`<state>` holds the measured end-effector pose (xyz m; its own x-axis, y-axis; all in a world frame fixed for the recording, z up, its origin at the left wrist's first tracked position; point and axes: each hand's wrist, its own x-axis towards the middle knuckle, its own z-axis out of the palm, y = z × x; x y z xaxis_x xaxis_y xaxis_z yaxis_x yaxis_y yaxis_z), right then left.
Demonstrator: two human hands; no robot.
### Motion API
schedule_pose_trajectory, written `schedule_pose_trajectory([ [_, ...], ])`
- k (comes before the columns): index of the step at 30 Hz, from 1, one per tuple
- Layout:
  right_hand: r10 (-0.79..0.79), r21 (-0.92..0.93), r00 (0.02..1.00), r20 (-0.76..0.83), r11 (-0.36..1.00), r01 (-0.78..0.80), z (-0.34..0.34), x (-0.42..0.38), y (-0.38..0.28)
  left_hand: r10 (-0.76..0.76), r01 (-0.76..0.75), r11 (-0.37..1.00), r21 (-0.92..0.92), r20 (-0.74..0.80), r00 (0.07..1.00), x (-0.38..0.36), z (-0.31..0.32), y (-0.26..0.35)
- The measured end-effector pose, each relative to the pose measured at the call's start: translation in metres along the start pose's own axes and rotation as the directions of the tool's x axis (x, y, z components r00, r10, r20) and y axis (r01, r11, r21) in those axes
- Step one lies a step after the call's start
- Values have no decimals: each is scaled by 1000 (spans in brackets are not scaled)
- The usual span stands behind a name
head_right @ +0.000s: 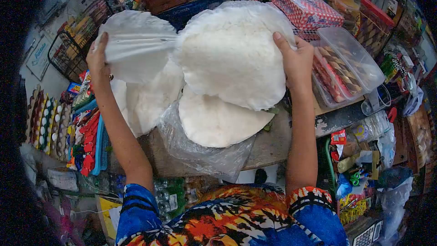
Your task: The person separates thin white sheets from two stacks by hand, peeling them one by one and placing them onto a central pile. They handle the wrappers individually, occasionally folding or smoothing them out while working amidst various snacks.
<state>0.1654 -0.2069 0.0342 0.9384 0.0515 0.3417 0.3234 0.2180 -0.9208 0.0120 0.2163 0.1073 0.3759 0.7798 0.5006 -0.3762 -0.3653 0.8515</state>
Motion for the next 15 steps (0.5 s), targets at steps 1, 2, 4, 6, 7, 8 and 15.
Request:
schedule_pose_trajectory([
  [1, 4, 6, 1000, 2, 1000, -4, -3, 1, -1, 45, -44, 998, 34, -18, 999, 0, -8, 7],
  [2, 5, 31, 1000, -31, 999, -4, -9, 3, -1, 179, -166, 978, 130, -101, 979, 10, -24, 4],
  [4, 11, 81, 997, -80, 997, -4, -17, 5, -8, 116, -110, 993, 39, -284, 952, 17, -49, 9],
  [6, -11, 66, 999, -44, 998, 14, -19, 7, -2, 141, -127, 990, 63, -344, 928, 13, -59, 21],
  [7, -28, 46, 1000, -2, 999, 28, -17, 6, 1, 188, -166, 981, 101, -281, 941, 4, -58, 33],
  [8, -11, -9, 999, 51, 1000, 11, -13, 3, -1, 229, -202, 970, 139, -219, 948, -6, -53, 48],
  [15, 9, 40, 992, 124, 999, -14, -2, -4, -5, 17, -34, 995, 91, 186, 982, -37, -29, 84],
])
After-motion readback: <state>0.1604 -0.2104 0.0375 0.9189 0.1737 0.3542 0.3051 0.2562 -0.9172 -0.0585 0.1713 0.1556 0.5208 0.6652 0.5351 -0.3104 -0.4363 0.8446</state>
